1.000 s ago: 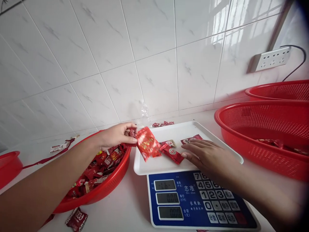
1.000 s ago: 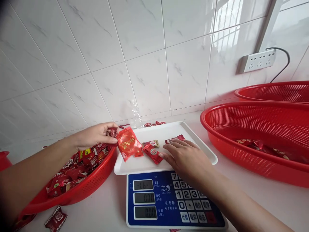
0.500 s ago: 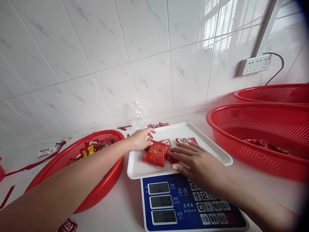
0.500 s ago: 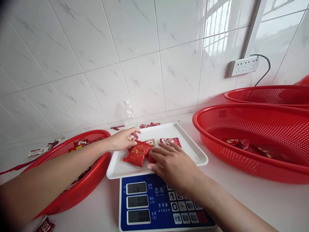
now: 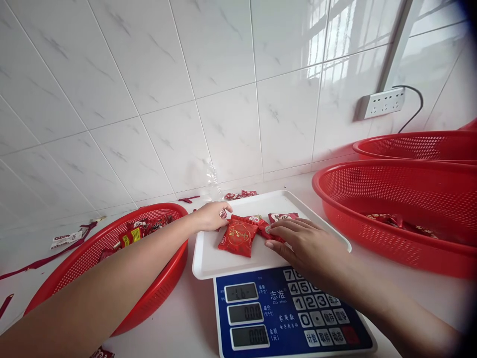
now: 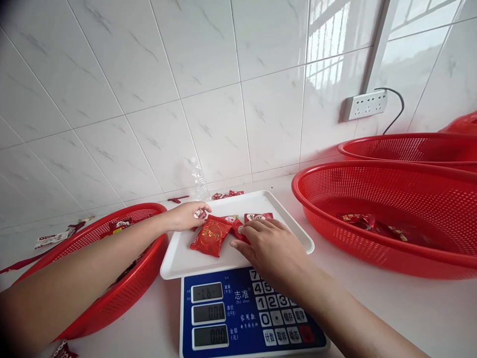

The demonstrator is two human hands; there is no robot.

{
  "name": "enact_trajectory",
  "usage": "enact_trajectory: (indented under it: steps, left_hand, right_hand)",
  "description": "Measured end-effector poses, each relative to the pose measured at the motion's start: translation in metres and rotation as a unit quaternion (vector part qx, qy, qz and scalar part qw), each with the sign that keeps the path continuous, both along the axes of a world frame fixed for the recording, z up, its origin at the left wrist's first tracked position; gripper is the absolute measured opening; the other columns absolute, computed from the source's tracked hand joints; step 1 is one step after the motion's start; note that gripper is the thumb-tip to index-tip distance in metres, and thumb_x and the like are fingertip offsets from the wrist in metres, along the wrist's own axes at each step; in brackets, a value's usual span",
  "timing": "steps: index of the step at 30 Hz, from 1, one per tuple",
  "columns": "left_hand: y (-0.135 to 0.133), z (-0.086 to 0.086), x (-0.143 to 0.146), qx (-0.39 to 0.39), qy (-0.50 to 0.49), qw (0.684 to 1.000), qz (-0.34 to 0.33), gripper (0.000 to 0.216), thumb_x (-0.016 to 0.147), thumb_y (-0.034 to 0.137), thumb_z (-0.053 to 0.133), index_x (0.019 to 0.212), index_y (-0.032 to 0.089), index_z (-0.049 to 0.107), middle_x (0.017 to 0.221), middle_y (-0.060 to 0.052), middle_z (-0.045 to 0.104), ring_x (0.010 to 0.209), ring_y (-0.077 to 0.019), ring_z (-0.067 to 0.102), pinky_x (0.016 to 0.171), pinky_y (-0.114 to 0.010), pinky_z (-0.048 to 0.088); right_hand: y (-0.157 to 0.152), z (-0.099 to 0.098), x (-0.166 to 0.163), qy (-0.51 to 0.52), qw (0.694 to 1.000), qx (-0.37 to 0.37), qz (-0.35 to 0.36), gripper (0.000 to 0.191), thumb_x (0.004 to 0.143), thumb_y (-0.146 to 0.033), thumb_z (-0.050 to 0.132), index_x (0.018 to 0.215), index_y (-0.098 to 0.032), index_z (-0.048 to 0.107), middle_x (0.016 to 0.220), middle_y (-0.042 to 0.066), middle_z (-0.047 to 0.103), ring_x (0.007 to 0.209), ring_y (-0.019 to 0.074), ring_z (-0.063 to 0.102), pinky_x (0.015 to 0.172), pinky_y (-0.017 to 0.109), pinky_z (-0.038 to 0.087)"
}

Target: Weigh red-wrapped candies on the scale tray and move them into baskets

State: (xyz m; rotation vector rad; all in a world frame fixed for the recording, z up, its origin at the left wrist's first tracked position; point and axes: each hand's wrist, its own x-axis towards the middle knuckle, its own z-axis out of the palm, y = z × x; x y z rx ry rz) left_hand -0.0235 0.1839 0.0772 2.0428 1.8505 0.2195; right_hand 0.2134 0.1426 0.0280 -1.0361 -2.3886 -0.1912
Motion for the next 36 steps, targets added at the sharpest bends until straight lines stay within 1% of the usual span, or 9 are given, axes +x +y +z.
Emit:
enact_trajectory:
  steps: [2,7,13,16,19,26,28,32,36]
  left_hand:
    - [0.003,-0.005,0.000,0.033,0.025,0.999,0.004,0.031,0.074,0.016,0.055,0.105,0.022,0.059,0.081,0.000,0.063,0.066,-0.0140,0.059,0.058,-0.022,0.045]
    - [0.006,-0.011,0.003,0.101,0.057,0.993,0.003,0.026,0.076,0.014,0.052,0.099,0.021,0.062,0.109,-0.007,0.061,0.097,-0.0208,0.058,0.082,-0.028,0.045]
    - [-0.002,-0.014,0.006,0.121,0.027,0.992,-0.023,0.032,0.082,0.018,0.046,0.112,0.018,0.056,0.121,-0.011,0.054,0.109,-0.0205,0.053,0.095,-0.031,0.041]
    - [-0.005,-0.018,0.005,0.132,0.016,0.991,-0.032,0.034,0.085,0.029,0.046,0.115,0.015,0.054,0.124,-0.012,0.052,0.111,-0.0219,0.052,0.096,-0.032,0.040]
    - [-0.008,-0.021,0.002,0.112,0.018,0.992,-0.047,0.040,0.087,0.038,0.044,0.118,0.013,0.052,0.123,-0.014,0.052,0.113,-0.0238,0.050,0.098,-0.034,0.038]
    - [-0.014,-0.024,0.003,0.127,0.024,0.991,-0.034,0.040,0.092,0.036,0.033,0.125,0.015,0.046,0.134,-0.013,0.046,0.127,-0.0222,0.038,0.106,-0.036,0.029]
    - [-0.021,-0.024,0.008,0.110,0.010,0.993,-0.038,0.052,0.092,0.048,0.031,0.131,0.016,0.040,0.143,-0.015,0.035,0.135,-0.0244,0.026,0.110,-0.040,0.023]
    - [-0.034,-0.018,0.019,0.021,0.025,0.997,-0.073,0.081,0.080,0.072,0.034,0.143,0.021,0.024,0.154,-0.013,0.010,0.141,-0.0315,0.000,0.111,-0.052,0.008]
    - [-0.038,-0.012,0.020,0.021,-0.011,0.993,-0.113,0.086,0.078,0.070,0.042,0.145,0.021,0.018,0.154,-0.011,0.013,0.140,-0.0293,0.012,0.113,-0.045,0.014]
  right_hand:
    - [0.000,0.000,0.000,-0.004,1.000,-0.005,-0.001,0.037,0.093,-0.043,0.038,0.099,-0.019,0.066,0.101,0.007,0.070,0.093,0.0249,0.065,0.085,0.045,0.050]
    - [-0.001,0.001,0.000,-0.003,1.000,-0.001,-0.004,0.035,0.093,-0.042,0.039,0.096,-0.020,0.066,0.102,0.008,0.070,0.092,0.0249,0.065,0.083,0.045,0.051]
    - [-0.001,0.002,0.000,0.005,1.000,0.002,-0.010,0.032,0.092,-0.040,0.041,0.092,-0.021,0.067,0.100,0.007,0.070,0.091,0.0244,0.065,0.082,0.044,0.051]
    - [-0.001,0.004,0.000,0.006,1.000,-0.004,-0.012,0.032,0.092,-0.040,0.041,0.093,-0.021,0.067,0.099,0.007,0.070,0.092,0.0240,0.065,0.084,0.044,0.050]
    - [-0.002,0.006,0.000,0.003,1.000,-0.008,-0.016,0.032,0.092,-0.040,0.041,0.090,-0.021,0.067,0.094,0.006,0.071,0.088,0.0235,0.066,0.082,0.043,0.050]
    - [-0.002,0.010,0.005,0.015,0.999,-0.014,-0.028,0.034,0.093,-0.039,0.039,0.090,-0.021,0.068,0.093,0.006,0.071,0.090,0.0240,0.065,0.079,0.041,0.052]
    - [0.000,0.011,0.007,0.018,0.999,-0.008,-0.038,0.032,0.093,-0.036,0.039,0.094,-0.021,0.067,0.098,0.007,0.071,0.092,0.0242,0.065,0.079,0.041,0.052]
    - [0.005,0.010,0.009,0.012,0.998,-0.037,-0.055,0.033,0.093,-0.037,0.039,0.106,-0.021,0.065,0.109,0.007,0.068,0.100,0.0247,0.063,0.084,0.042,0.051]
    - [0.007,0.009,0.008,0.001,0.996,-0.084,-0.041,0.038,0.093,-0.041,0.037,0.110,-0.022,0.064,0.117,0.006,0.065,0.109,0.0256,0.059,0.090,0.044,0.049]
